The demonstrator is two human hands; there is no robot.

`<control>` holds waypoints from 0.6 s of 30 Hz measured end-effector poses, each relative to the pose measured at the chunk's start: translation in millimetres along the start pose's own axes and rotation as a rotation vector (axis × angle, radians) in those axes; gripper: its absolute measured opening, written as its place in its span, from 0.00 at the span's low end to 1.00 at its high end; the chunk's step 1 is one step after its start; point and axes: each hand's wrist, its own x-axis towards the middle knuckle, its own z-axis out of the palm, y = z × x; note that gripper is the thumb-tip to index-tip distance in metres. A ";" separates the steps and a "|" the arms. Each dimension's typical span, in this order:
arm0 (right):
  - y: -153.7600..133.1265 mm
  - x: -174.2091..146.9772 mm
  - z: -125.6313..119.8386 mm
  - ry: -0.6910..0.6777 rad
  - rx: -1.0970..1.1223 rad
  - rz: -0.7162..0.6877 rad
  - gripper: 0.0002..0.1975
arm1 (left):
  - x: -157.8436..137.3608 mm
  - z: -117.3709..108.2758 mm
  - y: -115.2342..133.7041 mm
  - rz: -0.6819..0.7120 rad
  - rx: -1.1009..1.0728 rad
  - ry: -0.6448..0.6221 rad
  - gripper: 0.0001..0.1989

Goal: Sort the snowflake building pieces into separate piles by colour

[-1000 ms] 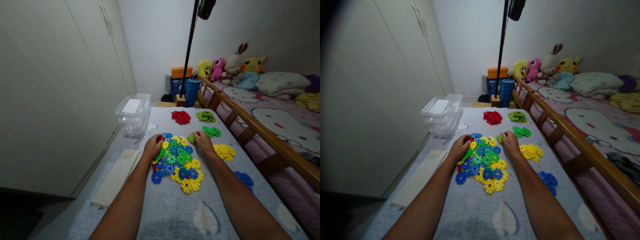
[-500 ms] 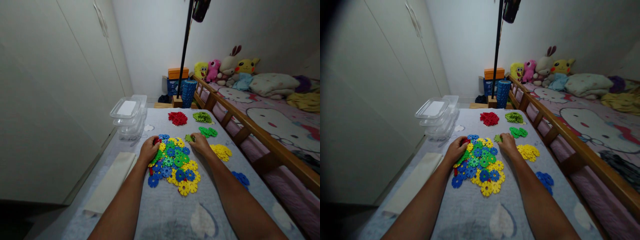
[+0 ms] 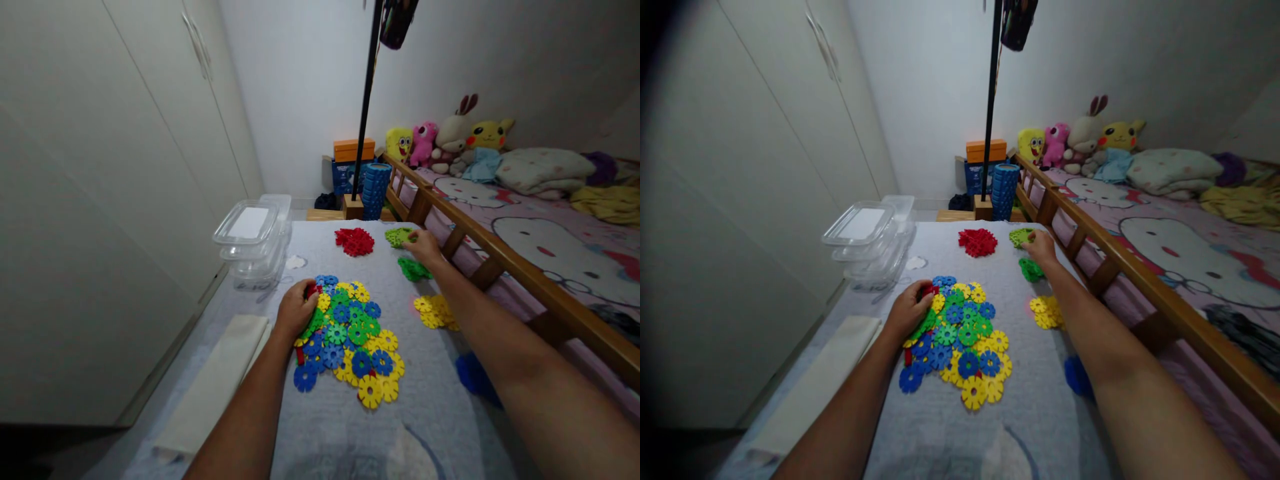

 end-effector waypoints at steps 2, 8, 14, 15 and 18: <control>8.7 16.4 3.6 0.049 0.009 0.071 0.10 | 0.1 0.0 0.1 -0.004 -0.003 -0.001 0.17; 17.6 46.7 17.2 0.102 0.039 0.177 0.11 | 0.1 0.6 -0.3 -0.008 -0.001 0.005 0.17; 15.1 50.6 28.1 0.080 -0.002 0.210 0.15 | -0.3 0.0 0.9 -0.008 0.010 0.002 0.17; 15.5 48.9 29.6 0.094 -0.007 0.182 0.15 | -0.2 0.1 1.0 -0.009 0.011 0.001 0.17; 16.6 42.5 32.7 0.134 -0.011 0.069 0.14 | 0.1 0.5 0.6 -0.012 0.018 0.001 0.17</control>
